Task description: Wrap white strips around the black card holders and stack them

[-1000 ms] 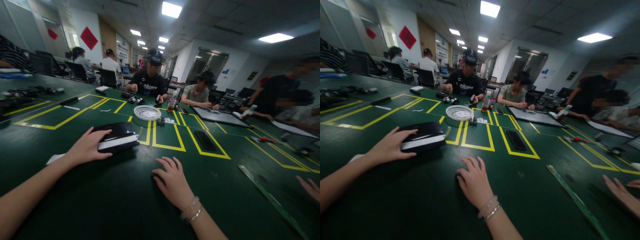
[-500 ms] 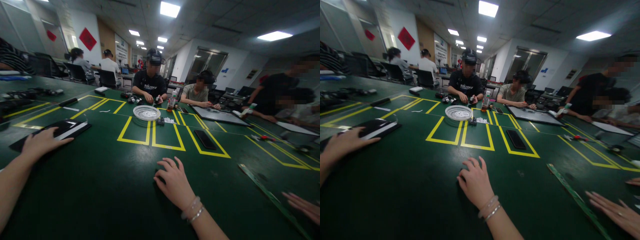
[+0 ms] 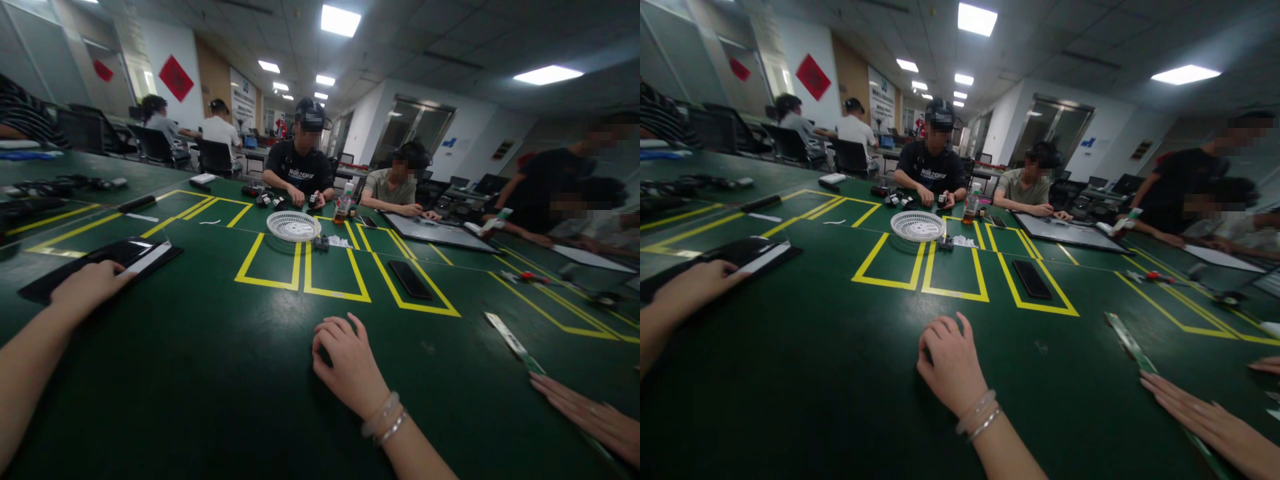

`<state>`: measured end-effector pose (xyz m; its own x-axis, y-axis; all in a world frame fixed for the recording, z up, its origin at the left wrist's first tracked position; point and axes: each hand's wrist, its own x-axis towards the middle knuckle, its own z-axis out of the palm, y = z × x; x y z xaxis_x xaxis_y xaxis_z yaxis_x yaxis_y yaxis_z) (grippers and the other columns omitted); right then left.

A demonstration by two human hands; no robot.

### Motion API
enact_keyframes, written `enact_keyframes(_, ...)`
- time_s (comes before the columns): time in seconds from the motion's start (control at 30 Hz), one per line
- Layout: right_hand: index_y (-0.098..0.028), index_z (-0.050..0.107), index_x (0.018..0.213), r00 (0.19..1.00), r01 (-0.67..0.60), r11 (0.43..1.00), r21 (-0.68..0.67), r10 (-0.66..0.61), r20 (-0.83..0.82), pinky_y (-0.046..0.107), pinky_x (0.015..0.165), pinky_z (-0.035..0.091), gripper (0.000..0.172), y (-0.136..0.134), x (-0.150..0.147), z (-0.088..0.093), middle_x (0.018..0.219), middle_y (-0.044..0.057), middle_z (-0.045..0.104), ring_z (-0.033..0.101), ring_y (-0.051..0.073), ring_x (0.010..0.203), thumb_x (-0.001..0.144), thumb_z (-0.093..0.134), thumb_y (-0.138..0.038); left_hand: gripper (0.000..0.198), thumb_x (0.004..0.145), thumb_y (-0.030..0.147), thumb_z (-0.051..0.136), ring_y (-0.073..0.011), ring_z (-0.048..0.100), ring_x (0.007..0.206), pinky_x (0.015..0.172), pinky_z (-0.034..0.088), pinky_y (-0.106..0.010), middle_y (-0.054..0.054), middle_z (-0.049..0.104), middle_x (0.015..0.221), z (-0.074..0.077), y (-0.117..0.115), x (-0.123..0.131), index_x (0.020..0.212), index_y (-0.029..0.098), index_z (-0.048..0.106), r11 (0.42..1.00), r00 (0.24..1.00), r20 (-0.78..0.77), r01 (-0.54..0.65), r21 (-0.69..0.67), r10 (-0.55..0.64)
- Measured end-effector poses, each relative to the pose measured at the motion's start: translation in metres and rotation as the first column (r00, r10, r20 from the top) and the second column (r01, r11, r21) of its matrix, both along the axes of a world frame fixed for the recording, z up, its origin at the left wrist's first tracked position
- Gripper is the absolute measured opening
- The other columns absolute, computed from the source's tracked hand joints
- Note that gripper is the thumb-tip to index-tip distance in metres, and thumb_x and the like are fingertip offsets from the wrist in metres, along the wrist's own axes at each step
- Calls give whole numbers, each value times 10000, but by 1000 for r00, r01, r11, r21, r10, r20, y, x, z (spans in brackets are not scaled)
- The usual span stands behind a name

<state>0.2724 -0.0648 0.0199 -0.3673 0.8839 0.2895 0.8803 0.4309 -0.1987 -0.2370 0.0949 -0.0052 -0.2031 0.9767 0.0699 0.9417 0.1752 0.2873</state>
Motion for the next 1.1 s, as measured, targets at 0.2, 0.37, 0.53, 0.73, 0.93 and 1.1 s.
enact_keyframes(0.2, -252, 592, 849, 1000, -23, 1000, 3, 23, -14, 547, 1148, 184, 100, -1, 0, 1, 1034, -10, 683, 553, 228, 1156, 846, 600, -153, 586, 891, 467, 487, -398, 558, 1044, 747, 472, -404, -246, 564, 1192, 15, -7, 24, 1257, 18, 573, 998, 1000, 9, -19, -62, 20)
enact_keyframes(0.37, -257, 601, 888, 998, -46, 999, -2, 46, -30, 545, 1147, 189, 116, -1, 1, 3, 1041, 1, 687, 560, 227, 1147, 863, 586, -145, 527, 893, 449, 491, -320, 561, 1014, 770, 450, -337, -160, 573, 1193, 22, -12, 67, 1251, 69, 564, 982, 978, 114, 181, -59, -174)
enact_keyframes(0.53, -270, 606, 947, 995, -93, 996, -14, 93, -31, 520, 1157, 180, 139, 0, 2, 1, 1210, 7, 651, 523, 220, 1229, 864, 620, -159, 518, 875, 537, 517, -245, 587, 907, 754, 464, -285, -76, 614, 1110, 19, -26, 128, 1190, 136, 606, 878, 854, 271, 475, -56, -445)
enact_keyframes(0.73, -272, 592, 976, 986, -163, 985, -58, 161, -40, 518, 1161, 176, 196, -1, 2, -2, 1402, 3, 565, 428, 249, 1352, 832, 725, -266, 338, 884, 452, 611, -204, 593, 818, 683, 462, -254, -35, 636, 974, 24, -73, 194, 1112, 203, 641, 565, 541, 548, 812, -145, -637)
enact_keyframes(0.93, -280, 599, 954, 979, -194, 972, -136, 183, -83, 506, 1172, 116, 193, -1, 1, -1, 1079, -53, 710, 536, 201, 1238, 829, 746, -268, 284, 864, 392, 663, -218, 609, 905, 751, 489, -270, -43, 642, 1036, 29, -97, 215, 1074, 201, 659, 478, 459, 612, 866, -147, -644)
enact_keyframes(1.1, -284, 608, 1090, 984, -163, 980, -113, 153, -90, 512, 1163, 177, 233, -1, 3, 4, 1019, -20, 717, 637, 190, 1025, 871, 682, -256, 416, 934, 535, 522, -266, 625, 1045, 858, 529, -350, -69, 649, 1155, 23, -72, 192, 1200, 232, 626, 563, 491, 564, 824, -55, -664)
